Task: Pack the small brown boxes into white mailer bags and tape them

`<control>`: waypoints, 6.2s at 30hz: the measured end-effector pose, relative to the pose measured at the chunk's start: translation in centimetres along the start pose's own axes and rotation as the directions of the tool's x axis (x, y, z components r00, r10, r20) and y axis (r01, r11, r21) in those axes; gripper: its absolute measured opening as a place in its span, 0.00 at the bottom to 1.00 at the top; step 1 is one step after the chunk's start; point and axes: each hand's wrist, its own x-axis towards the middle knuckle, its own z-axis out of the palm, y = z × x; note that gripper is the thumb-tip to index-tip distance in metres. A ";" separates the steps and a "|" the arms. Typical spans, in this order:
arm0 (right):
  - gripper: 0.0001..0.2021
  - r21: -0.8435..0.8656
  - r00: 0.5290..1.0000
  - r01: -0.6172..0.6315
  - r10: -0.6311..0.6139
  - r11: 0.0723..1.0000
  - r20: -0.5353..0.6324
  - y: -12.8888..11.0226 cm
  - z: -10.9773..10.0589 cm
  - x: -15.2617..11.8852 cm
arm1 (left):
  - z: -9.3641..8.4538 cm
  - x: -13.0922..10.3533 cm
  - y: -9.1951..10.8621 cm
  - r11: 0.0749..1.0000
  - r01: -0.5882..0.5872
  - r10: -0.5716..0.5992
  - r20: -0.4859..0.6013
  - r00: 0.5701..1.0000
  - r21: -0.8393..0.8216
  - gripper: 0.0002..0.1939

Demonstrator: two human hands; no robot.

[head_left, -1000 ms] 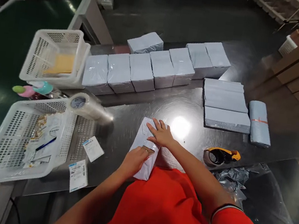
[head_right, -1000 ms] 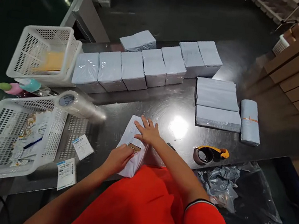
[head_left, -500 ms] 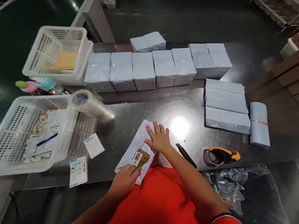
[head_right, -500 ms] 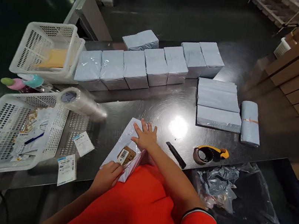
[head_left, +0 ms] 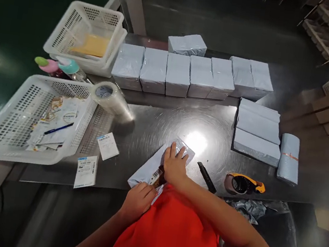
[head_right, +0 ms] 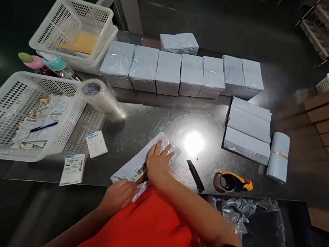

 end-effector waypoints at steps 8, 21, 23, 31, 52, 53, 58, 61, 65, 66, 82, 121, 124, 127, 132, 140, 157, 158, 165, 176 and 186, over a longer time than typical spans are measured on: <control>0.25 -0.019 0.989 0.031 -0.033 0.999 -0.141 -3.4 1.9 -0.9 | -3.2 -2.8 -0.3 0.995 0.090 -0.088 -0.038 0.995 0.052 0.12; 0.32 0.069 0.993 0.084 -0.089 0.994 0.073 2.1 -2.1 -1.9 | -2.8 2.0 0.5 0.988 -0.070 0.034 -0.249 0.968 -0.137 0.09; 0.28 0.040 0.993 0.017 -0.021 0.999 0.116 3.0 -2.7 -1.8 | -2.9 3.7 0.8 0.982 -0.131 0.102 -0.200 0.974 -0.135 0.11; 0.18 0.023 0.988 -0.054 0.050 0.998 0.146 6.9 -3.8 0.0 | -2.8 9.2 2.8 0.975 -0.178 0.140 -0.251 0.958 -0.135 0.11; 0.21 0.575 0.962 0.065 -0.205 0.815 0.182 14.9 -4.3 3.1 | -3.0 13.3 4.2 0.988 -0.085 0.060 -0.180 0.982 -0.132 0.12; 0.21 0.571 0.961 0.061 -0.202 0.818 0.187 15.0 -4.3 3.2 | -3.0 13.4 4.2 0.988 -0.077 0.053 -0.174 0.983 -0.132 0.12; 0.17 0.490 0.965 0.149 -0.235 0.859 0.119 14.7 -4.0 3.0 | -3.1 13.5 4.1 0.989 -0.065 0.045 -0.147 0.988 -0.136 0.12; 0.13 0.380 0.973 0.204 -0.229 0.902 0.021 14.0 -3.4 2.4 | -3.2 13.7 4.2 0.996 -0.052 0.040 -0.143 0.989 -0.079 0.14; 0.14 0.245 0.981 0.195 -0.186 0.950 -0.060 13.3 -2.6 1.9 | -3.4 14.2 4.2 0.999 -0.045 0.044 -0.098 0.994 -0.010 0.15; 0.15 0.232 0.982 0.190 -0.182 0.954 -0.056 13.2 -2.5 1.9 | -3.5 14.4 4.1 0.999 -0.051 0.051 -0.077 0.996 0.004 0.15; 0.14 0.440 0.951 0.308 -0.279 0.844 -0.131 17.3 -2.3 3.2 | -2.9 18.3 5.3 0.989 -0.129 0.131 -0.020 0.991 0.080 0.12; 0.14 0.642 0.895 0.365 -0.064 0.675 -0.442 18.3 -6.3 -3.3 | -5.3 14.7 8.9 0.964 -0.261 0.247 -0.194 0.949 -0.049 0.21; 0.17 0.526 0.818 0.566 -0.355 0.634 -0.452 17.9 -4.1 -5.8 | -6.4 14.7 8.7 0.980 -0.198 0.195 -0.169 0.966 -0.003 0.21; 0.20 0.365 0.722 0.653 -0.401 0.663 -0.564 17.7 -0.9 -6.5 | -7.5 14.0 8.4 0.983 -0.182 0.178 -0.165 0.970 -0.006 0.21; 0.20 0.185 0.436 0.690 -0.197 0.700 -0.878 15.7 3.2 -6.2 | -8.4 12.7 8.4 0.982 -0.168 0.152 -0.179 0.972 -0.081 0.21; 0.20 0.376 0.345 0.648 0.185 0.662 -0.920 14.1 1.7 -6.1 | -9.0 14.2 7.7 0.991 -0.079 0.054 -0.222 0.974 -0.107 0.23; 0.30 0.604 0.450 0.795 0.607 0.063 -0.655 13.3 -3.3 -4.5 | -11.8 18.1 7.9 0.987 -0.147 0.120 -0.297 0.947 -0.071 0.24; 0.30 0.599 0.444 0.798 0.613 0.061 -0.654 13.3 -3.3 -4.4 | -11.8 18.0 7.8 0.985 -0.152 0.122 -0.306 0.944 -0.076 0.24; 0.31 0.684 0.507 0.728 0.631 0.052 -0.587 12.4 -2.3 -4.7 | -11.6 15.6 6.9 0.964 -0.157 0.090 -0.296 0.951 -0.214 0.21; 0.29 0.669 0.436 0.677 0.565 0.307 -0.701 10.3 -1.5 -3.3 | -8.1 12.0 1.4 0.978 -0.179 0.207 -0.427 0.880 0.104 0.19; 0.30 0.770 0.628 0.455 0.452 0.447 -0.633 8.5 1.6 1.4 | -4.8 10.4 -0.2 1.000 -0.008 0.010 0.233 0.972 -0.010 0.09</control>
